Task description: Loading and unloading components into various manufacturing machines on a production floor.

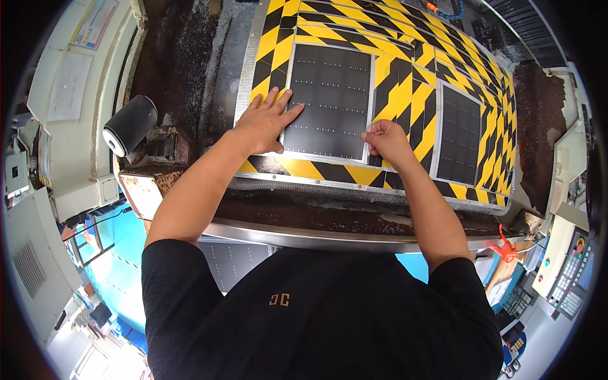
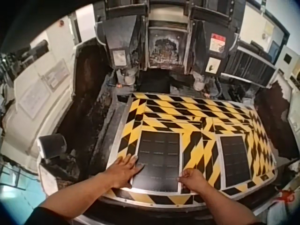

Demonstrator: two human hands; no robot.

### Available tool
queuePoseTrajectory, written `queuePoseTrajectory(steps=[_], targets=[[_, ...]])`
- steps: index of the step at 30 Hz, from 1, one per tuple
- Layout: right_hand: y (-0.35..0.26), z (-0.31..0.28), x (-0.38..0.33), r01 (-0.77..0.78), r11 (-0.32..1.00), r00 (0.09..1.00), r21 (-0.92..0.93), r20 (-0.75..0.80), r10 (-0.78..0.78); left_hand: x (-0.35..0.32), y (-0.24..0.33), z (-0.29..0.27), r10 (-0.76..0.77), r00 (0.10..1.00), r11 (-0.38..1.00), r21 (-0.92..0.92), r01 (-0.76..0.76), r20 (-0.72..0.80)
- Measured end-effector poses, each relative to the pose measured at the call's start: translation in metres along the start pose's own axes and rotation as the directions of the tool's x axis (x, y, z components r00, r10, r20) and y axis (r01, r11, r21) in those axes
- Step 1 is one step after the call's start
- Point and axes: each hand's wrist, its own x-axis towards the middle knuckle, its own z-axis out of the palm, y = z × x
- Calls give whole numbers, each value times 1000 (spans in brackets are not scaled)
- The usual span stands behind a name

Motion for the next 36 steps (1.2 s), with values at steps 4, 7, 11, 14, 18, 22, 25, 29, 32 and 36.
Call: queuePoseTrajectory(steps=[4, 7, 11, 14, 18, 22, 25, 29, 32, 36], targets=[[0, 0, -1, 8, 1000, 1000, 2, 9, -8, -1, 0, 1, 3, 1000, 1000, 15, -3, 4], [1, -1, 0, 7, 1000, 1000, 3, 8, -7, 0, 0, -1, 6, 1000, 1000, 9, -6, 5], [-3, 0, -1, -2, 1000, 1000, 1, 4, 2, 1, 0, -4, 0, 1000, 1000, -4, 0, 25], [-5, 0, -2, -3, 1000, 1000, -3, 4, 3, 1, 0, -3, 0, 1000, 1000, -7, 1, 27], [-2, -1, 0, 3, 1000, 1000, -11, 5, -3, 2, -1, -1, 1, 1000, 1000, -5, -1, 23], [-3, -1, -1, 1, 1000, 1000, -2, 8, -1, 2, -2, -1, -1, 1000, 1000, -11, 2, 31], [-3, 0, -1, -1, 1000, 1000, -2, 5, 1, 2, -1, -2, -2, 1000, 1000, -17, 2, 31], [-3, 0, -1, 2, 1000, 1000, -5, 7, -2, 1, 0, -2, -11, 999, 1000, -17, 11, 39], [-3, 0, -2, -11, 1000, 1000, -5, -9, 11, 1, 2, -3, -18, 999, 1000, -15, 18, 47], [-4, -4, -4, -32, 995, 999, -99, -24, 30, 4, 5, -4, -19, 998, 1000, -22, 21, 64]])
